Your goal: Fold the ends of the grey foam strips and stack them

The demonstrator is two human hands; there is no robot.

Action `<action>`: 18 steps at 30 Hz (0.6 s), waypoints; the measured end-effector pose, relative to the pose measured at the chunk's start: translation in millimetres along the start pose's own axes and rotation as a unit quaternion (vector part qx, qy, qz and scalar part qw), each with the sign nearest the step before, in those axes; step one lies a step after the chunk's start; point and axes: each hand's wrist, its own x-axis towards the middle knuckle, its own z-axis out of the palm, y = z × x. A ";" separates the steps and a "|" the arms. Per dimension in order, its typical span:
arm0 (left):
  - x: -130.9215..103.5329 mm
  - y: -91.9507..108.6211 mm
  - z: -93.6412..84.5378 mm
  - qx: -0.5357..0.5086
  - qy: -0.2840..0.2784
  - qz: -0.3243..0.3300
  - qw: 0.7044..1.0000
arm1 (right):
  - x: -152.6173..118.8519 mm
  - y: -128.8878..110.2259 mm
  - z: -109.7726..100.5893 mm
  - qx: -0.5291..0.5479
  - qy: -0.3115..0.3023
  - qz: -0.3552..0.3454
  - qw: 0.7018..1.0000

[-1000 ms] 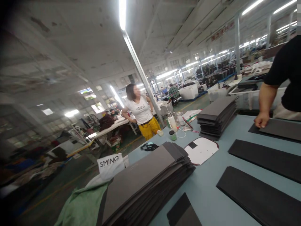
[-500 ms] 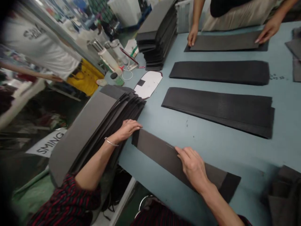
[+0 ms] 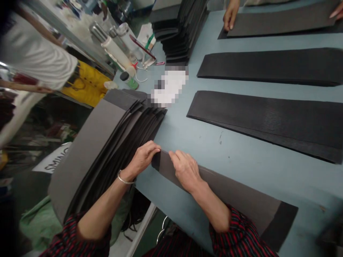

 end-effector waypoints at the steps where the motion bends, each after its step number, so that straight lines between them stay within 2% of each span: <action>1: 0.7 0.7 -0.4 0.023 -0.015 0.012 1.000 | 0.2 -0.5 1.7 0.001 0.003 0.001 1.000; 5: 4.5 2.1 2.8 0.093 -0.055 0.072 0.992 | -2.0 -4.7 4.7 -0.010 0.007 -0.002 1.000; 8: 3.0 -5.4 10.1 0.062 -0.054 0.076 0.994 | -7.3 -1.0 4.6 -0.023 0.005 -0.020 1.000; 10: 0.6 -16.1 16.2 0.041 -0.042 0.069 0.996 | -21.2 13.7 1.8 -0.038 0.006 -0.025 0.999; 12: -1.6 -28.3 21.8 0.045 -0.022 0.061 0.997 | -48.3 36.1 -6.3 -0.058 0.009 -0.019 0.998; 15: -4.1 -42.8 28.3 0.081 0.001 0.047 0.996 | -106.7 70.6 -25.7 -0.086 0.013 -0.001 0.996; 18: -2.6 -51.6 33.8 0.118 0.004 0.035 0.992 | -159.3 93.4 -40.8 -0.086 0.003 0.018 0.996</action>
